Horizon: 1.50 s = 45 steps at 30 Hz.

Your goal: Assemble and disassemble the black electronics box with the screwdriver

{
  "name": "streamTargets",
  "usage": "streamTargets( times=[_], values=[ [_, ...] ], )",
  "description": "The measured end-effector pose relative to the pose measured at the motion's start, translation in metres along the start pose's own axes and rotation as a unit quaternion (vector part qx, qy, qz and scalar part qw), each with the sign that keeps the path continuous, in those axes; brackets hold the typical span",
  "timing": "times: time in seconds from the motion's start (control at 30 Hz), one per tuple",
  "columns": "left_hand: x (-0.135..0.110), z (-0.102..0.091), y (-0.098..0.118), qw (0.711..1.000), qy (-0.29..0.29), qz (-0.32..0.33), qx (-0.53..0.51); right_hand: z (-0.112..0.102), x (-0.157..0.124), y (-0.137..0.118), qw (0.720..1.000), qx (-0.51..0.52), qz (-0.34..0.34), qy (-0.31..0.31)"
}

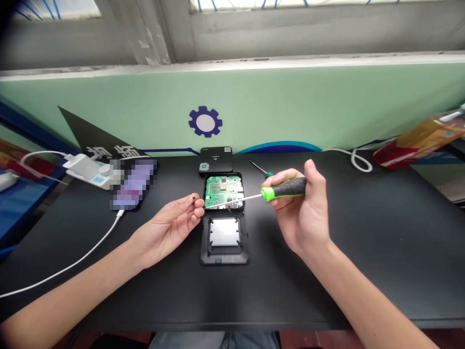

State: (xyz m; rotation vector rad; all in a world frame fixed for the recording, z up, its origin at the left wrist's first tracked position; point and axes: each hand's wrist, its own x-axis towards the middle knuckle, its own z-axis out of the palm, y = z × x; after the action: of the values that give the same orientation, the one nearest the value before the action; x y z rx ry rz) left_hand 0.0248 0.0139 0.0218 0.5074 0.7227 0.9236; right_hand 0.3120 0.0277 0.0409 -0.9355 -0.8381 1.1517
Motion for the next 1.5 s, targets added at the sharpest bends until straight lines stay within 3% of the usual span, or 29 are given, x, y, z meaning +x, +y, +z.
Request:
streamTargets(
  times=[0.13,0.47,0.57,0.7,0.77,0.87,0.93,1.0,1.1,1.17,1.23,1.33,1.43,1.5],
  values=[
    [0.0,0.0,0.001,0.999,-0.016,0.004,0.036,0.0,0.001,0.003,1.0,0.009,0.008,-0.014],
    [0.001,-0.006,-0.001,0.986,0.016,0.075,0.145,0.003,-0.003,0.005,0.999,-0.024,-0.032,-0.025],
    [-0.002,-0.003,0.0,0.956,0.041,0.146,0.251,0.002,-0.002,0.004,0.998,-0.029,-0.039,-0.028],
    [-0.003,-0.003,0.007,0.883,0.126,0.265,0.366,0.0,-0.001,0.004,1.0,-0.015,-0.019,-0.019],
    [0.002,-0.01,0.016,0.891,0.156,0.274,0.326,-0.001,0.0,0.004,1.0,-0.012,-0.012,-0.024],
    [0.014,-0.027,0.033,0.948,0.17,0.209,0.168,-0.004,0.002,0.005,1.0,-0.004,-0.007,-0.029],
    [0.022,-0.039,0.044,0.948,0.198,0.214,0.128,-0.005,0.003,0.004,1.0,0.006,0.002,-0.023],
    [0.027,-0.048,0.055,0.92,0.218,0.273,0.176,-0.004,0.003,0.003,1.0,0.019,0.014,-0.015],
    [0.03,-0.058,0.063,0.807,0.268,0.39,0.354,0.0,0.0,-0.001,0.998,0.036,0.042,-0.011],
    [0.031,-0.061,0.063,0.739,0.298,0.389,0.462,0.003,-0.003,-0.005,0.997,0.044,0.066,-0.009],
    [0.031,-0.063,0.06,0.696,0.315,0.354,0.54,0.006,-0.006,-0.008,0.995,0.053,0.079,-0.009],
    [0.032,-0.063,0.054,0.661,0.319,0.329,0.595,0.007,-0.007,-0.01,0.995,0.063,0.08,-0.005],
    [0.03,-0.057,0.048,0.631,0.309,0.361,0.613,0.006,-0.006,-0.01,0.994,0.07,0.079,0.0],
    [0.027,-0.049,0.043,0.644,0.275,0.382,0.603,0.005,-0.005,-0.011,0.994,0.072,0.081,0.002]
  ],
)
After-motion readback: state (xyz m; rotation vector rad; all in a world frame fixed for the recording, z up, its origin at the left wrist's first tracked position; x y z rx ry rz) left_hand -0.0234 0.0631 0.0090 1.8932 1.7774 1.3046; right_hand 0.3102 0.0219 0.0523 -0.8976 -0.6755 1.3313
